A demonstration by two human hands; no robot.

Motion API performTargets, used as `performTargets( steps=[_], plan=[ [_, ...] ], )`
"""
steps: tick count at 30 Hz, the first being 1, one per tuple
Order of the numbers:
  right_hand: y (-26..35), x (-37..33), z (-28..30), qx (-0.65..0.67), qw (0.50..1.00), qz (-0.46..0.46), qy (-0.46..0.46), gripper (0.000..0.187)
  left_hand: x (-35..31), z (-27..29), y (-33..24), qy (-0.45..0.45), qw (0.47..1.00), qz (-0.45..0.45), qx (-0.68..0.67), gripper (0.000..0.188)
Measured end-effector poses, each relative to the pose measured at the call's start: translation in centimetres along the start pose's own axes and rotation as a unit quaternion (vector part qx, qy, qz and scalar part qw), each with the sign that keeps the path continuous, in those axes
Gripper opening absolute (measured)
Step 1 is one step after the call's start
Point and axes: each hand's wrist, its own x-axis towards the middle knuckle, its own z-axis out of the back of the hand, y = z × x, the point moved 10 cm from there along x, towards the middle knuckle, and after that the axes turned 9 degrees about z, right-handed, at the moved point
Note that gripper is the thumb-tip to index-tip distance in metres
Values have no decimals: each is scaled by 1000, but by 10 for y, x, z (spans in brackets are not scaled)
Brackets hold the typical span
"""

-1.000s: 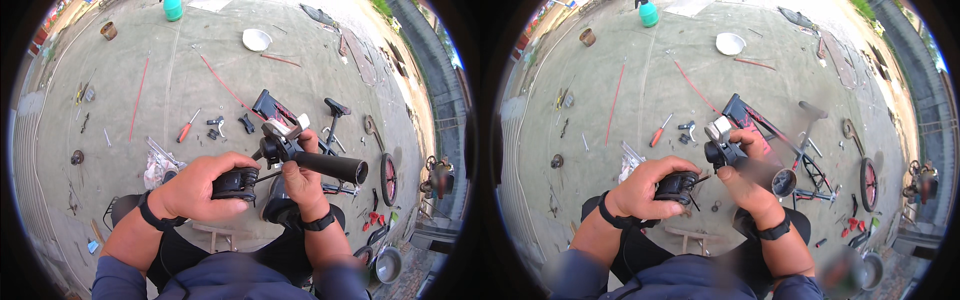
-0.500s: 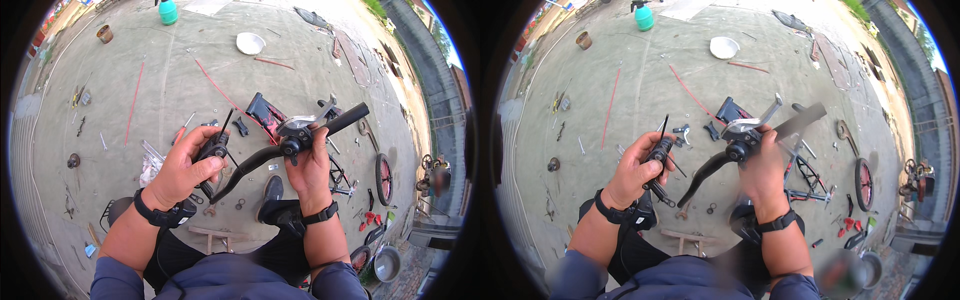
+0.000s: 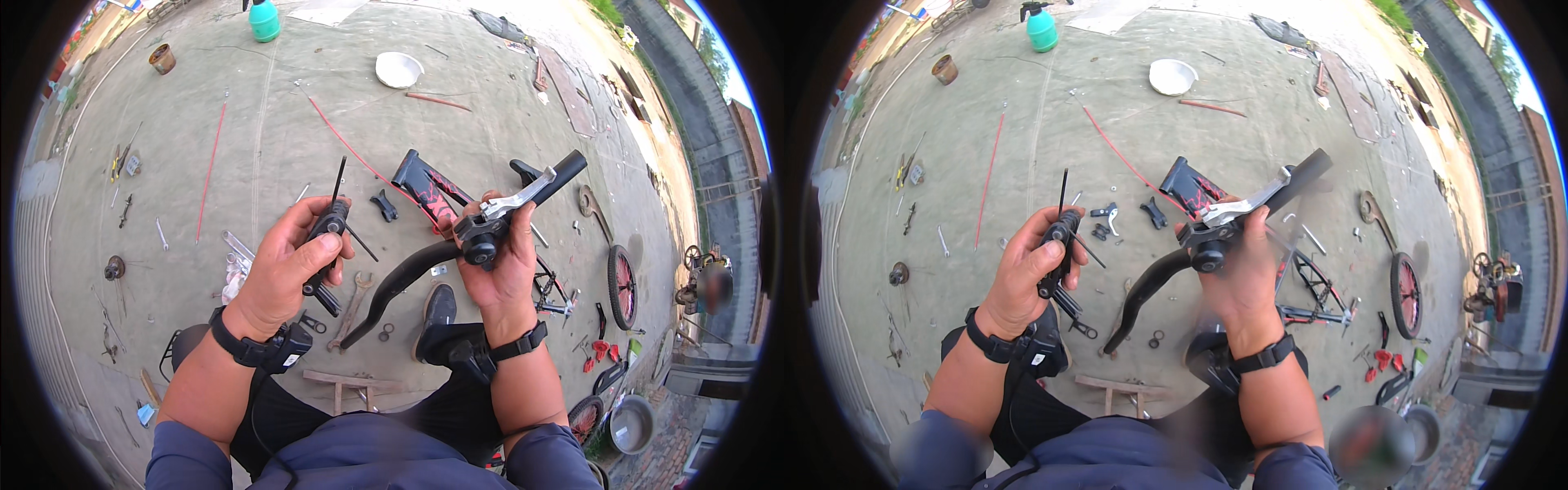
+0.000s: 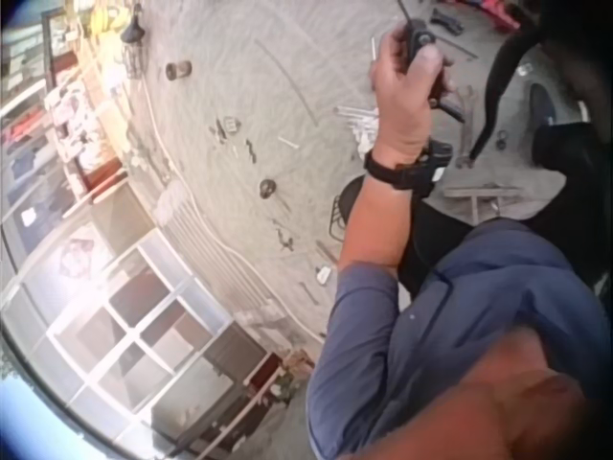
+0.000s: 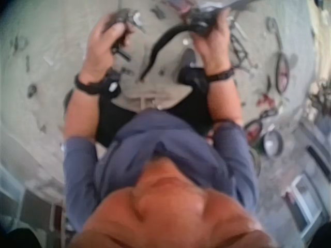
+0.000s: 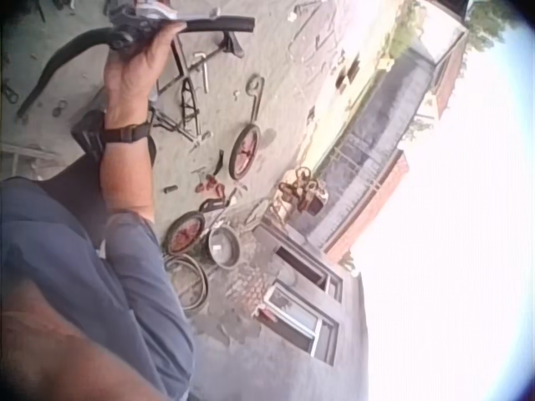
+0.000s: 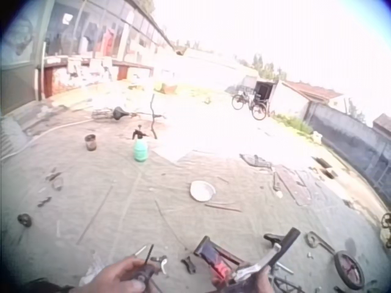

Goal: The person assembles a bicycle handlebar by attaching a gear shifter and brake lever to the handlebar stem. They use a multi-tool to tighten the components and ensure they are securely fastened.

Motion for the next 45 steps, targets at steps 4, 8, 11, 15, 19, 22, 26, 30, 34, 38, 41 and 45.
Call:
performTargets(
  steps=[4,8,11,15,19,22,26,30,34,38,41,45],
  plan=[
    [-2,-3,-1,-21,1000,-8,-11,57,0,1,1,-1,1000,-2,-2,51],
    [-3,-2,0,-57,998,8,30,58,0,1,1,-15,1000,-1,9,53],
    [-2,-1,3,-89,995,17,40,61,2,2,1,-27,999,4,29,58],
    [3,-3,-3,-158,987,22,17,62,1,2,1,-33,999,5,33,56],
    [4,-5,-2,-171,985,16,1,64,2,3,2,-38,999,9,25,49],
    [3,-4,1,-142,990,17,-14,67,3,4,2,-57,997,18,44,54],
    [3,-2,8,-81,996,6,-37,70,1,3,3,-46,998,16,29,50],
    [1,-1,14,-69,994,-10,-82,70,2,6,5,-50,998,20,26,50],
    [2,-2,19,-75,990,-26,-117,65,3,6,5,-59,998,28,27,49],
    [1,-4,23,-65,987,-30,-146,64,3,8,7,-63,997,28,25,49],
    [2,-2,23,-46,988,-20,-149,62,4,7,7,-64,997,30,27,48],
    [7,1,35,-61,980,19,-188,58,6,8,10,-71,996,39,27,48]
  ],
)
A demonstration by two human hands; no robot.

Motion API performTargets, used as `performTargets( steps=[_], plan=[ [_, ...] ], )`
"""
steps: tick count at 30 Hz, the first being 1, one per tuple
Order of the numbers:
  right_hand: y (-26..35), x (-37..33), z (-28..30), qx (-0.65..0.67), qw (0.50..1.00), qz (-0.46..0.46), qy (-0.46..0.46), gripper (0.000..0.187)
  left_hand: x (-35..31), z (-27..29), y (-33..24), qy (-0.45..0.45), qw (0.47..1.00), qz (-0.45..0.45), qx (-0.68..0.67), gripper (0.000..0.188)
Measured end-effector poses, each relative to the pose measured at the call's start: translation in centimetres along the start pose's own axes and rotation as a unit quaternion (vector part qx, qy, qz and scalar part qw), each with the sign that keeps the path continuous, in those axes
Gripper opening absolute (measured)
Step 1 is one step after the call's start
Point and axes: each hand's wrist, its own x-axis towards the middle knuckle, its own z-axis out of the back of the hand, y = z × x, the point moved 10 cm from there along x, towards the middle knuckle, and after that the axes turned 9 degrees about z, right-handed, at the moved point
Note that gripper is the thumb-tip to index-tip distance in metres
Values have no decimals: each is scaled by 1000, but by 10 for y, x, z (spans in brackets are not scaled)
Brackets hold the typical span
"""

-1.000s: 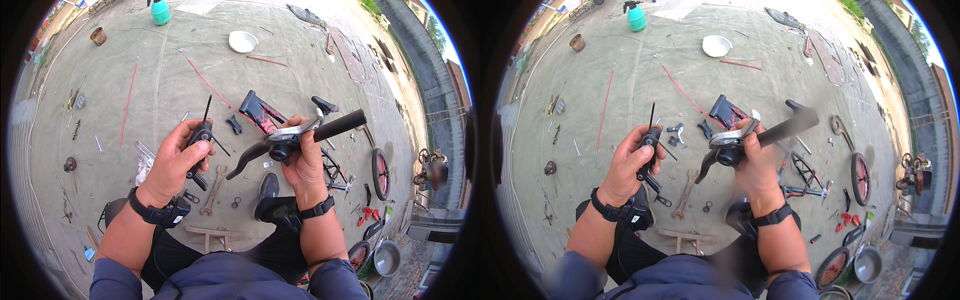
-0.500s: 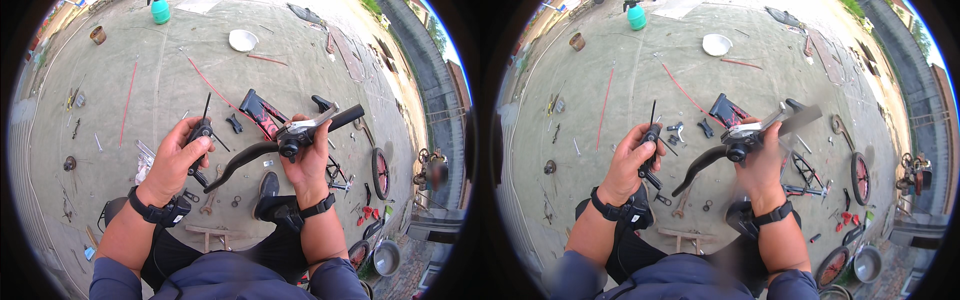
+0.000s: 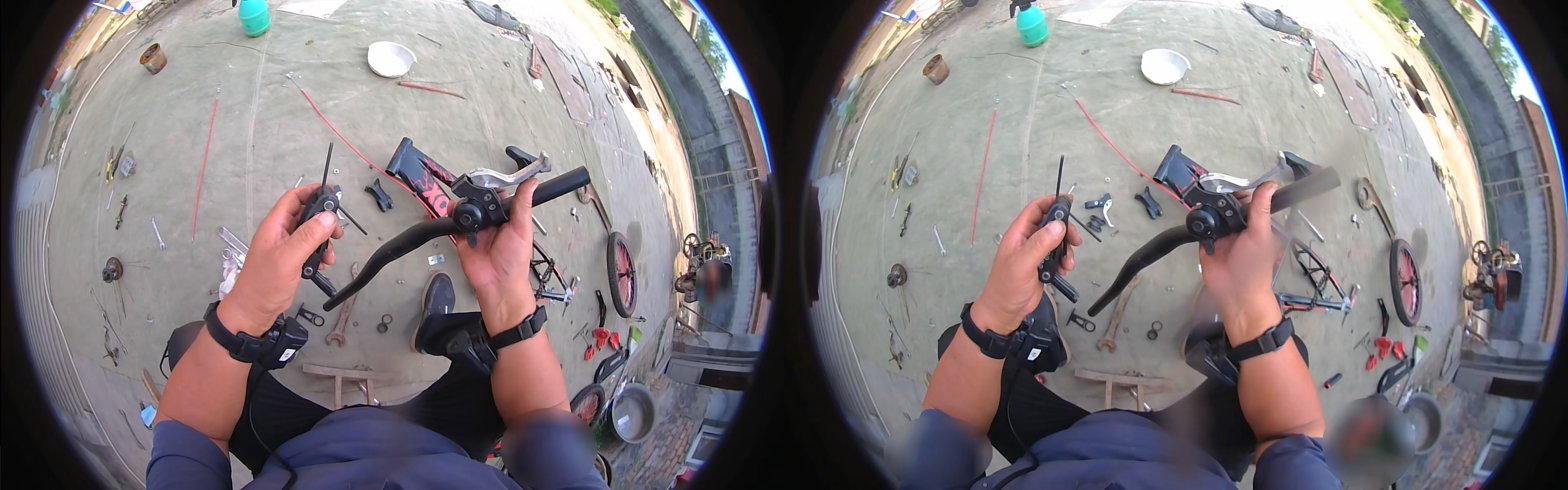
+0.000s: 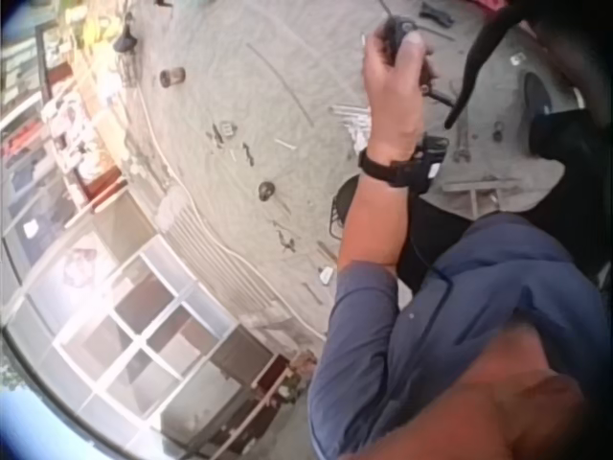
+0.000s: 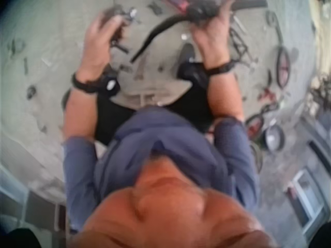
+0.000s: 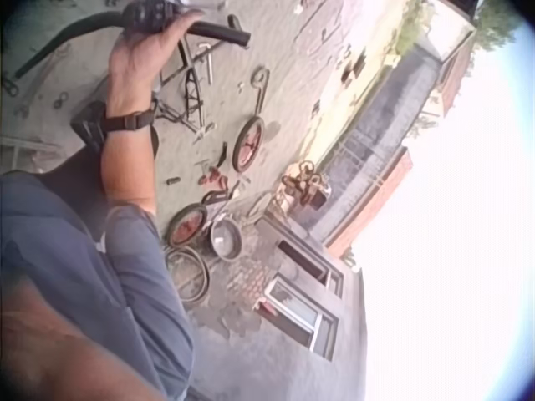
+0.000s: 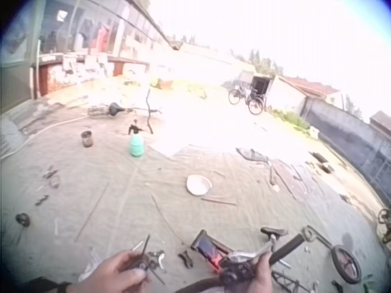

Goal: The person assembles a bicycle handlebar by attaching a gear shifter and brake lever to the handlebar stem. They use a multi-tool to tighten the components and ensure they are securely fastened.

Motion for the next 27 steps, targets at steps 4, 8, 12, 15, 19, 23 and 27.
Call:
performTargets(
  steps=[4,8,12,15,19,23,27],
  plan=[
    [3,2,-2,-30,998,30,38,55,2,0,4,-11,1000,7,-12,50],
    [1,2,1,-25,999,30,32,53,3,-4,5,-4,1000,10,-9,50],
    [3,2,-9,-71,994,45,74,53,4,-9,12,1,1000,23,-3,49],
    [1,1,-6,-81,994,41,69,51,4,-18,19,31,998,61,-12,50],
    [-2,2,-3,-92,993,29,70,55,4,-28,24,53,998,35,0,55],
    [-4,-2,-8,-81,995,6,58,44,2,-33,21,53,994,3,94,64],
    [-6,-4,-6,-88,995,-3,51,45,-7,-43,4,72,975,-102,182,69]
  ],
)
